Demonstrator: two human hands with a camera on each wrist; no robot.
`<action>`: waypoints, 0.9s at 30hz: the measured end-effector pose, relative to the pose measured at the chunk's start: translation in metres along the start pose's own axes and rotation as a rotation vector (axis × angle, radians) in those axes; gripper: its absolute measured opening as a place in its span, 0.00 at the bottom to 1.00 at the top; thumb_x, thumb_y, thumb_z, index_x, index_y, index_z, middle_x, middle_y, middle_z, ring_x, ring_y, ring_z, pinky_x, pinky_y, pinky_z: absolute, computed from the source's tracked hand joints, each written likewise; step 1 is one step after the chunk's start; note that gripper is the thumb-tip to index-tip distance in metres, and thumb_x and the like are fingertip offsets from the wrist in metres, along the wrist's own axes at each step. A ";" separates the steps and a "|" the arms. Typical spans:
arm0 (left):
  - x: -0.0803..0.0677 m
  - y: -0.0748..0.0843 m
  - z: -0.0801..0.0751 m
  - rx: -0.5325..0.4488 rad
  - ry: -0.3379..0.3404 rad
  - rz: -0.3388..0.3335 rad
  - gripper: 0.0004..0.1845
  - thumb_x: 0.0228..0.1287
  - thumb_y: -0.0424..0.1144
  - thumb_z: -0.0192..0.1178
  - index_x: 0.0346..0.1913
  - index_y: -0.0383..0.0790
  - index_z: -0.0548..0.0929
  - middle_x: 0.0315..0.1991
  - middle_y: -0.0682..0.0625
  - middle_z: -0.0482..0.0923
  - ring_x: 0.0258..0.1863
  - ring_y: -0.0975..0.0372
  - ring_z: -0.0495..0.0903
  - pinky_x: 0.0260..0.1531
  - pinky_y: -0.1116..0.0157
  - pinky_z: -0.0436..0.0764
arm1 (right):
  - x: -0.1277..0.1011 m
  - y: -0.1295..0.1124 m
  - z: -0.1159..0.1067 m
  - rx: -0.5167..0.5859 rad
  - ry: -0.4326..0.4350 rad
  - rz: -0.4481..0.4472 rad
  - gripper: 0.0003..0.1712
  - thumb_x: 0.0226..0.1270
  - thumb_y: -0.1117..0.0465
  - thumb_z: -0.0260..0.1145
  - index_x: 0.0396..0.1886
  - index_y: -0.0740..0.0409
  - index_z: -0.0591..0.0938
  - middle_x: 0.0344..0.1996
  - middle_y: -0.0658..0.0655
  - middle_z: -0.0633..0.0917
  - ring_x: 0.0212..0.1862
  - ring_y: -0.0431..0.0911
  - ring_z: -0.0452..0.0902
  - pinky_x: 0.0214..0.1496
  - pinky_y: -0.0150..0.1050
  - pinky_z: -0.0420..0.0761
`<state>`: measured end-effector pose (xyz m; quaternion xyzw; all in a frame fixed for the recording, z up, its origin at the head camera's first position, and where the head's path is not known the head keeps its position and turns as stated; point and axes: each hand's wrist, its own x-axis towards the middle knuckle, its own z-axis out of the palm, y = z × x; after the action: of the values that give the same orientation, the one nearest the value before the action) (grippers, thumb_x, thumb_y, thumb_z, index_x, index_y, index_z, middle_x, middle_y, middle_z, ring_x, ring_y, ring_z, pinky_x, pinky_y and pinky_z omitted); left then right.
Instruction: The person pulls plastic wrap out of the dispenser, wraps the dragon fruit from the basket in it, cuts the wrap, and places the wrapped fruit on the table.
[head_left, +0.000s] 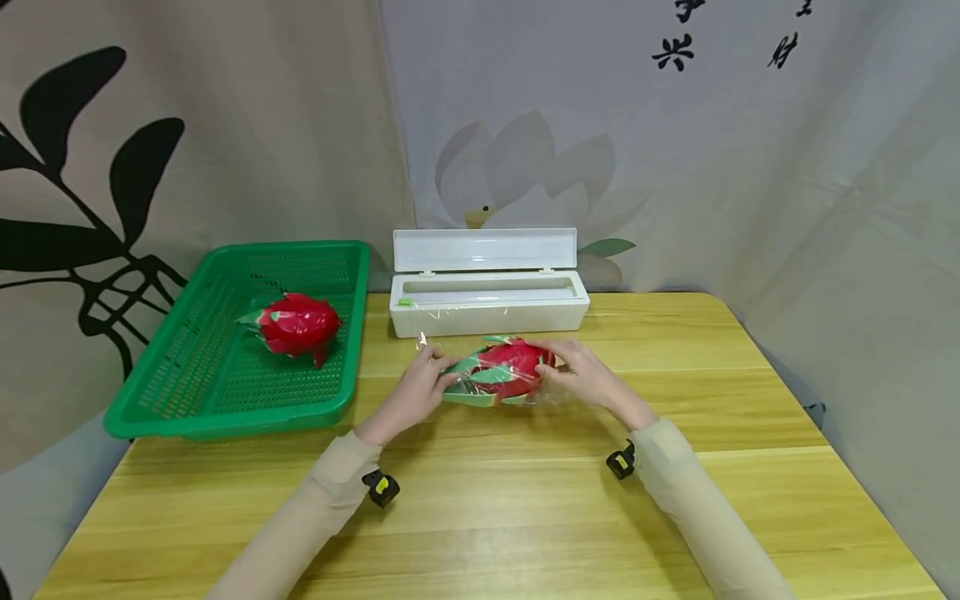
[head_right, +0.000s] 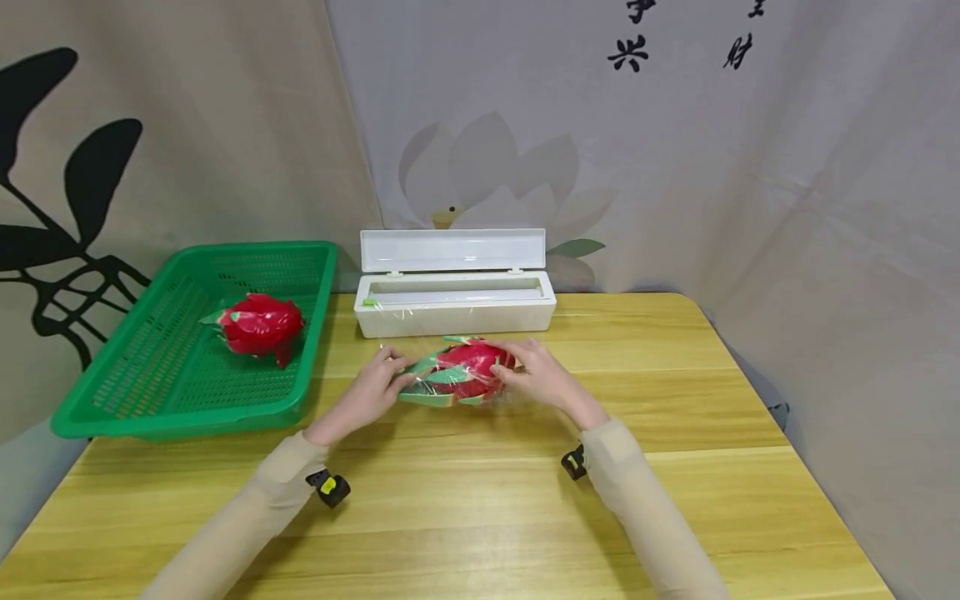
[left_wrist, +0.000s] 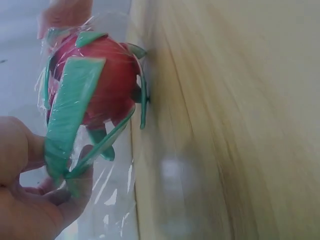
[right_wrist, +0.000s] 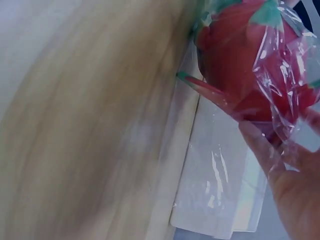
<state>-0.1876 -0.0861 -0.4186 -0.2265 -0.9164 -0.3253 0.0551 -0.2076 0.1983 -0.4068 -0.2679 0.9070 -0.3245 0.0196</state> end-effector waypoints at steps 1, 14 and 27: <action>0.002 0.000 0.000 -0.010 0.001 -0.019 0.18 0.67 0.33 0.56 0.56 0.27 0.77 0.44 0.39 0.73 0.41 0.55 0.74 0.39 0.62 0.78 | 0.002 0.002 0.000 0.018 -0.003 -0.003 0.26 0.71 0.52 0.57 0.66 0.55 0.71 0.59 0.65 0.77 0.59 0.58 0.71 0.52 0.49 0.82; 0.024 -0.007 -0.002 -0.259 0.020 -0.205 0.11 0.67 0.36 0.57 0.47 0.33 0.79 0.42 0.41 0.81 0.37 0.55 0.81 0.34 0.66 0.80 | 0.022 0.013 -0.003 0.188 -0.035 0.111 0.26 0.76 0.50 0.48 0.67 0.57 0.70 0.60 0.63 0.78 0.62 0.56 0.73 0.63 0.53 0.73; 0.027 -0.007 -0.003 -0.098 0.052 -0.123 0.21 0.75 0.45 0.45 0.45 0.32 0.83 0.37 0.39 0.78 0.35 0.55 0.74 0.37 0.61 0.75 | 0.032 0.025 -0.005 0.422 -0.091 0.216 0.32 0.77 0.43 0.41 0.70 0.58 0.66 0.67 0.63 0.70 0.69 0.57 0.64 0.68 0.54 0.68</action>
<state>-0.2147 -0.0827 -0.4134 -0.1638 -0.9098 -0.3783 0.0475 -0.2480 0.2009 -0.4137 -0.1739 0.8405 -0.4905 0.1507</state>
